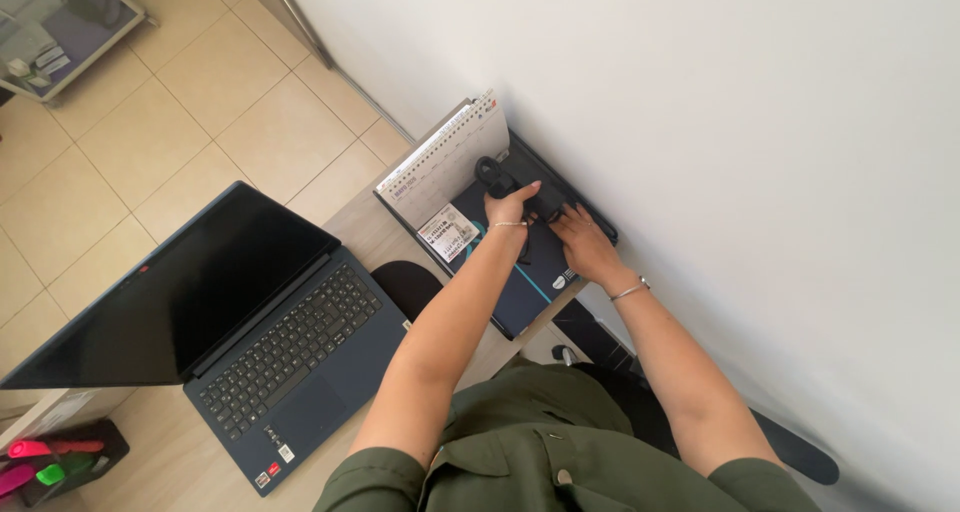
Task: The person picks up a laptop power adapter and a detached power cable from a table, winds the cable around the adapter by hand, and places the organized set into a compartment of a low shelf.
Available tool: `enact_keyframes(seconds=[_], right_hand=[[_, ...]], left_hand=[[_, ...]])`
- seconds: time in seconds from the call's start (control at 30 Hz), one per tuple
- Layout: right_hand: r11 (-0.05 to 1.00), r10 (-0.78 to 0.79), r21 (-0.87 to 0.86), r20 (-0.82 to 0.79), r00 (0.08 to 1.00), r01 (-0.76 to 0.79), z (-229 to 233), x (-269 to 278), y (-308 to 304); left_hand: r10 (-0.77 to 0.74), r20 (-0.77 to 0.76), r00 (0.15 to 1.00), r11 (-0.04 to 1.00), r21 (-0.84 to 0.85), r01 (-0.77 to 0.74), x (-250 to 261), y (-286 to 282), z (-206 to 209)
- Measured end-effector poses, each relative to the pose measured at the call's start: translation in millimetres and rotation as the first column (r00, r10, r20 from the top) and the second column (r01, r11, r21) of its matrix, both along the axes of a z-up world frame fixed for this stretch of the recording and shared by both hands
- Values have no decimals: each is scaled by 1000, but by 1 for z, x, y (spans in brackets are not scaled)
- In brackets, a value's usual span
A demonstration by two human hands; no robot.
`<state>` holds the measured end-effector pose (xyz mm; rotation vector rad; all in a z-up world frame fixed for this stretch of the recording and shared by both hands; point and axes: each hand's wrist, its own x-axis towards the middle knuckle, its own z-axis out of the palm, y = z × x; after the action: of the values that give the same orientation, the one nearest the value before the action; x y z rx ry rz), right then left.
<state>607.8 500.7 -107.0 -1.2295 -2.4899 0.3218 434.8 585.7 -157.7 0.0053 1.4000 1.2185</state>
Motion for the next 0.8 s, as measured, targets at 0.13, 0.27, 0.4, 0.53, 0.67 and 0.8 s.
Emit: enact_keyframes(seconds=[0.13, 0.27, 0.4, 0.53, 0.67, 0.8], right_hand=[[1000, 4, -11, -58, 998, -4, -11, 3, 2], [999, 14, -35, -44, 999, -15, -14, 4, 3], [1000, 7, -25, -37, 999, -8, -13, 3, 2], [1000, 7, -10, -47, 999, -7, -11, 3, 2], [999, 31, 29, -94, 995, -28, -16, 5, 4], [998, 21, 62, -102, 995, -15, -15, 2, 1]], left_hand=[[-7, -33, 999, 1000, 9, 7, 10, 25, -34], [-35, -35, 999, 999, 23, 36, 12, 41, -38], [-72, -51, 996, 997, 26, 73, 12, 48, -42], [-40, -35, 999, 999, 10, 40, 17, 49, -46], [1, -119, 993, 1000, 3, 0, 20, 48, -49], [16, -201, 980, 999, -26, -21, 22, 42, -33]])
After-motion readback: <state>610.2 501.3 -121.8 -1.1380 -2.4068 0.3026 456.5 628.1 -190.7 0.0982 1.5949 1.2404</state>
